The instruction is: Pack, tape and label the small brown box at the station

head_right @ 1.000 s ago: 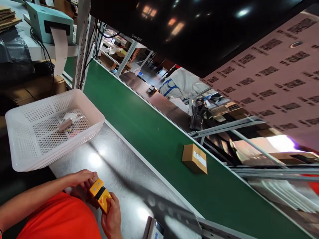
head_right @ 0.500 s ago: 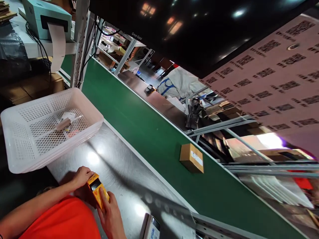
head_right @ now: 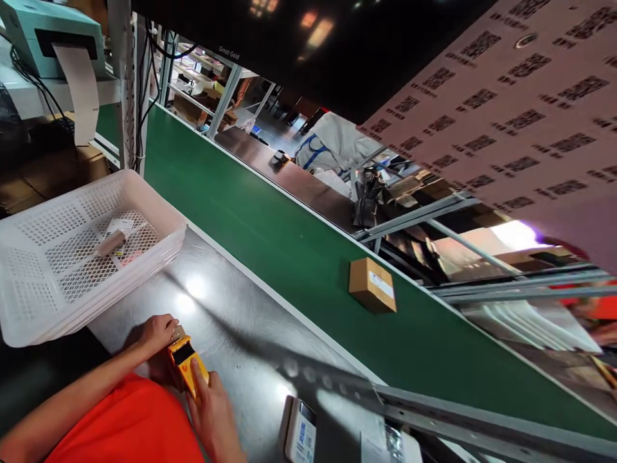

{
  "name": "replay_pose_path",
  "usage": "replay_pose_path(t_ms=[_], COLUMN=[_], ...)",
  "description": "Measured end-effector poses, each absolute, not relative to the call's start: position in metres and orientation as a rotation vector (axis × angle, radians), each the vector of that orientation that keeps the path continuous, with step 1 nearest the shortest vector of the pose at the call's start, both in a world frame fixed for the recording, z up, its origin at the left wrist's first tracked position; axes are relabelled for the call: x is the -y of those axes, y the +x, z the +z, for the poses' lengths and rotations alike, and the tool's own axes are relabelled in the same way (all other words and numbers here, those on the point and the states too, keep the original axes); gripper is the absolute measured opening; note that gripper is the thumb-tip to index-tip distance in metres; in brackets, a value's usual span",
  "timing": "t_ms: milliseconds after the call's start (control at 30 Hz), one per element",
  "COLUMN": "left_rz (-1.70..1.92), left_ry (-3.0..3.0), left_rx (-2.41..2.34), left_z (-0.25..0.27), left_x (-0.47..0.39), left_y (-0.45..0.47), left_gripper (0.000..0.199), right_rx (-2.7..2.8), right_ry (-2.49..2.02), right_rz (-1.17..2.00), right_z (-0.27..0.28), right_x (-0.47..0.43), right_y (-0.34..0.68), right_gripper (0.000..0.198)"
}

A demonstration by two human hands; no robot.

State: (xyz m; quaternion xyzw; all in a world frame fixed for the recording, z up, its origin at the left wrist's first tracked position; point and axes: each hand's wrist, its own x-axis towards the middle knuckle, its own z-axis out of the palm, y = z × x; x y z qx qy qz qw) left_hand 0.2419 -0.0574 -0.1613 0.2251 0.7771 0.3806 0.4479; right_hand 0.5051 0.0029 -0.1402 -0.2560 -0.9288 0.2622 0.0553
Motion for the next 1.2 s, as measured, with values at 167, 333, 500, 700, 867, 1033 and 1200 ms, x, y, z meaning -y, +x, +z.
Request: replay_pose_path(t_ms=[167, 333, 500, 700, 867, 1033, 1200], left_rz=[1.008, 1.085, 1.147, 1.210, 1.252, 1.274, 1.265], left_ry=[0.599, 0.537, 0.456, 0.417, 0.391, 0.352, 0.328], left_rx=[-1.932, -1.817, -1.748, -1.753, -1.789, -1.835, -1.912], left_z=[-0.169, -0.182, -0.191, -0.194, -0.202, -0.210, -0.216], left_x=[0.062, 0.065, 0.075, 0.094, 0.105, 0.114, 0.120], left_y=[0.231, 0.222, 0.218, 0.219, 0.223, 0.229, 0.233], left_gripper=[0.032, 0.036, 0.040, 0.045, 0.044, 0.046, 0.043], right_rx=[2.919, 3.039, 3.168, 3.199, 3.248, 3.331, 3.363], right_ry=[-0.968, -0.996, -0.940, -0.836, -0.807, -0.813, -0.720], right_rz=[0.776, 0.751, 0.807, 0.825, 0.787, 0.755, 0.706], right_z=[-0.136, -0.127, -0.120, -0.121, -0.121, -0.117, -0.112], right_x=[0.006, 0.009, 0.000, -0.005, -0.004, -0.005, -0.006], right_y=[0.498, 0.483, 0.472, 0.473, 0.468, 0.456, 0.449], right_gripper=[0.070, 0.070, 0.074, 0.078, 0.079, 0.074, 0.074])
